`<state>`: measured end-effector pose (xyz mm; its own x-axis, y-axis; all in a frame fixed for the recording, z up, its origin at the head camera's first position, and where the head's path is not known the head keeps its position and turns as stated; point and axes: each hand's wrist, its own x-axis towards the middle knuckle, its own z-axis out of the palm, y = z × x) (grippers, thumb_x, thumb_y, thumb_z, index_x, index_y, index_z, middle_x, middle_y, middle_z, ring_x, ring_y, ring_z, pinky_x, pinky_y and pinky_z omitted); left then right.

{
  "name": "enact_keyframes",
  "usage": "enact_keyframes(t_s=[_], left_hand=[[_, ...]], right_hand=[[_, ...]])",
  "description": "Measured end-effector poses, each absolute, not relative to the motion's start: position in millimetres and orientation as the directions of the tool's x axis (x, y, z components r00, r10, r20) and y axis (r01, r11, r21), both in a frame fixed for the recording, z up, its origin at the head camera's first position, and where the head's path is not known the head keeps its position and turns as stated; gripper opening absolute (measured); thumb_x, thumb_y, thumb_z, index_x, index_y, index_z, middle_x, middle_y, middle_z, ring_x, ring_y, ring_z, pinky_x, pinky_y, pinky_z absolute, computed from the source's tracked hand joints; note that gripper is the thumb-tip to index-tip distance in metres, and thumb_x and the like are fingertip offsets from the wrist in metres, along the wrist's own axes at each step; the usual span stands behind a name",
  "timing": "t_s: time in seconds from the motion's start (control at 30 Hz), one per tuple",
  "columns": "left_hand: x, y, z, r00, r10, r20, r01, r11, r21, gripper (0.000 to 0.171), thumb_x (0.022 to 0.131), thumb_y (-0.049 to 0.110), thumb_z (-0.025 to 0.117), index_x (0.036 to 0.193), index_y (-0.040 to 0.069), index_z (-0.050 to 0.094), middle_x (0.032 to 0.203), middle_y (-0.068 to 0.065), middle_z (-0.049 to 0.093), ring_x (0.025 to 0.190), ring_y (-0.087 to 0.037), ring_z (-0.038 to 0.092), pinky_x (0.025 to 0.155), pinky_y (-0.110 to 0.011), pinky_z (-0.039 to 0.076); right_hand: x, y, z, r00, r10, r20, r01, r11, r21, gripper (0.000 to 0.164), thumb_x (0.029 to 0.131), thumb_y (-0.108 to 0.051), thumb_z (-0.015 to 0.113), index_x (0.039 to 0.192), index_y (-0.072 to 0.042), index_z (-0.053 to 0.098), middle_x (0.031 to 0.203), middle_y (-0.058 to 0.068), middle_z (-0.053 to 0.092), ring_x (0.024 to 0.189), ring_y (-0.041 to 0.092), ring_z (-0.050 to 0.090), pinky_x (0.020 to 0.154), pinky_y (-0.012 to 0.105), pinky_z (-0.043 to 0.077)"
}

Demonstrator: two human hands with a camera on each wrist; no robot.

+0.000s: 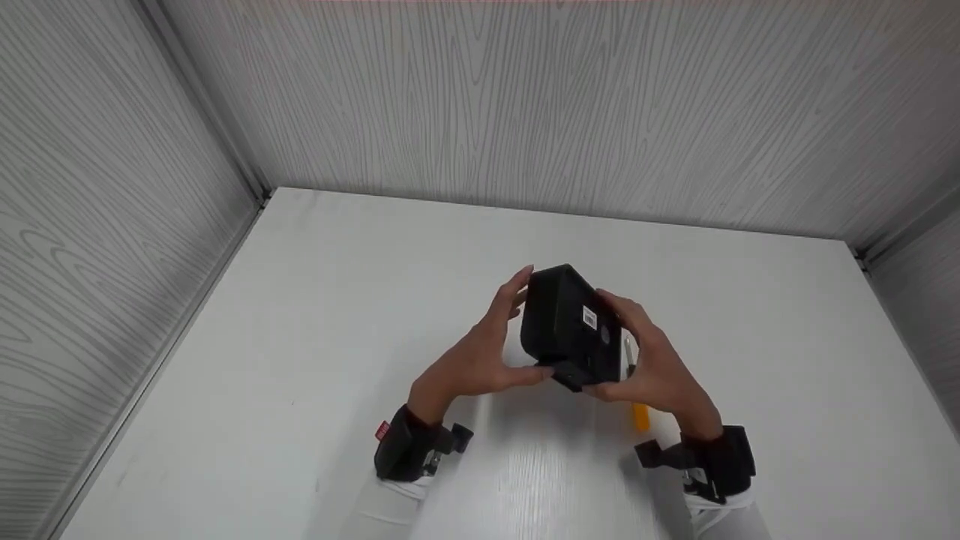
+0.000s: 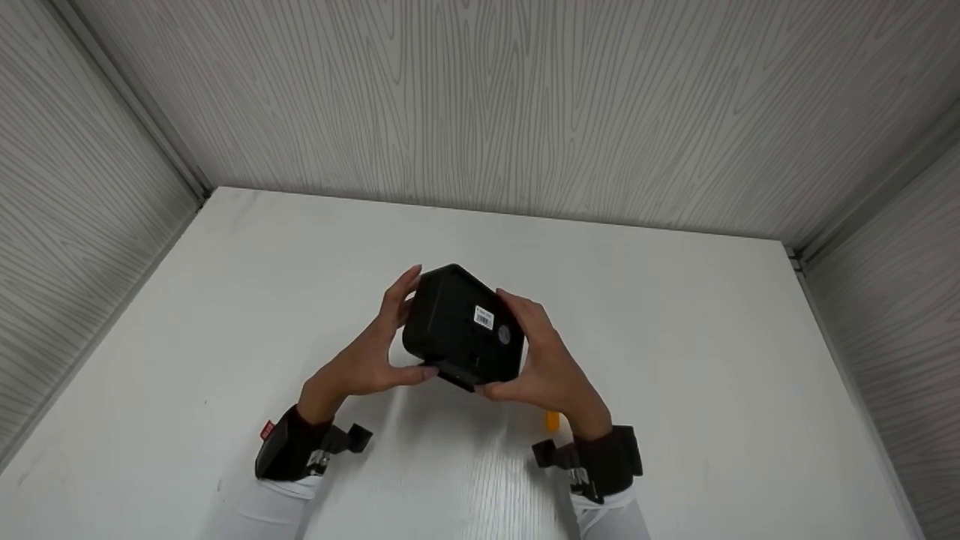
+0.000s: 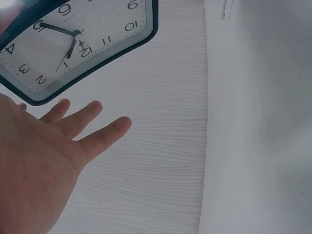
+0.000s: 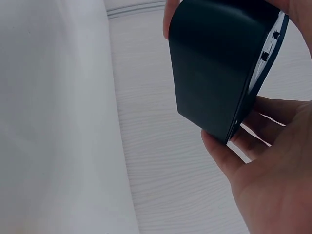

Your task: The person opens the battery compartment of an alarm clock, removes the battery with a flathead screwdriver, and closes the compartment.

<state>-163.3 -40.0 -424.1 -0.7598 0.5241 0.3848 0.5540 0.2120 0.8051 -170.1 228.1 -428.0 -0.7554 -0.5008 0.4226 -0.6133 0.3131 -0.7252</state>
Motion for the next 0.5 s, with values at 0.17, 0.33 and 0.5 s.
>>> enact_keyframes(t_s=[0.17, 0.33, 0.5], left_hand=[[-164.3, -43.1, -423.0, -0.762, 0.525, 0.379, 0.555, 0.228, 0.800, 0.111, 0.078, 0.034, 0.079, 0.156, 0.019, 0.001, 0.163, -0.002, 0.011, 0.148, -0.021, 0.026, 0.116, -0.044, 0.032], [-163.1, -46.4, -420.3, -0.758, 0.528, 0.382, 0.559, 0.225, 0.798, 0.106, 0.079, 0.034, 0.078, 0.156, 0.021, 0.005, 0.161, 0.003, 0.013, 0.147, -0.019, 0.026, 0.114, -0.047, 0.034], [-163.1, -50.5, -417.9, -0.770, 0.531, 0.354, 0.541, 0.247, 0.804, 0.100, 0.080, 0.034, 0.077, 0.155, 0.022, 0.012, 0.158, 0.005, 0.020, 0.144, -0.016, 0.028, 0.114, -0.050, 0.033]], right_hand=[[-170.1, 230.2, -424.8, -0.734, -0.511, 0.448, -0.648, 0.328, -0.687, 0.105, 0.060, -0.011, 0.087, 0.151, -0.011, 0.035, 0.143, 0.007, 0.047, 0.125, 0.019, 0.043, 0.108, 0.022, 0.035], [-169.4, 230.8, -425.1, -0.740, -0.513, 0.434, -0.647, 0.367, -0.669, 0.108, 0.055, -0.010, 0.088, 0.150, -0.009, 0.036, 0.142, 0.009, 0.047, 0.124, 0.019, 0.043, 0.106, 0.022, 0.037], [-166.7, 229.3, -426.3, -0.778, -0.511, 0.365, -0.596, 0.415, -0.688, 0.110, 0.054, -0.012, 0.090, 0.150, -0.015, 0.037, 0.142, 0.006, 0.045, 0.125, 0.018, 0.043, 0.105, 0.024, 0.038]])
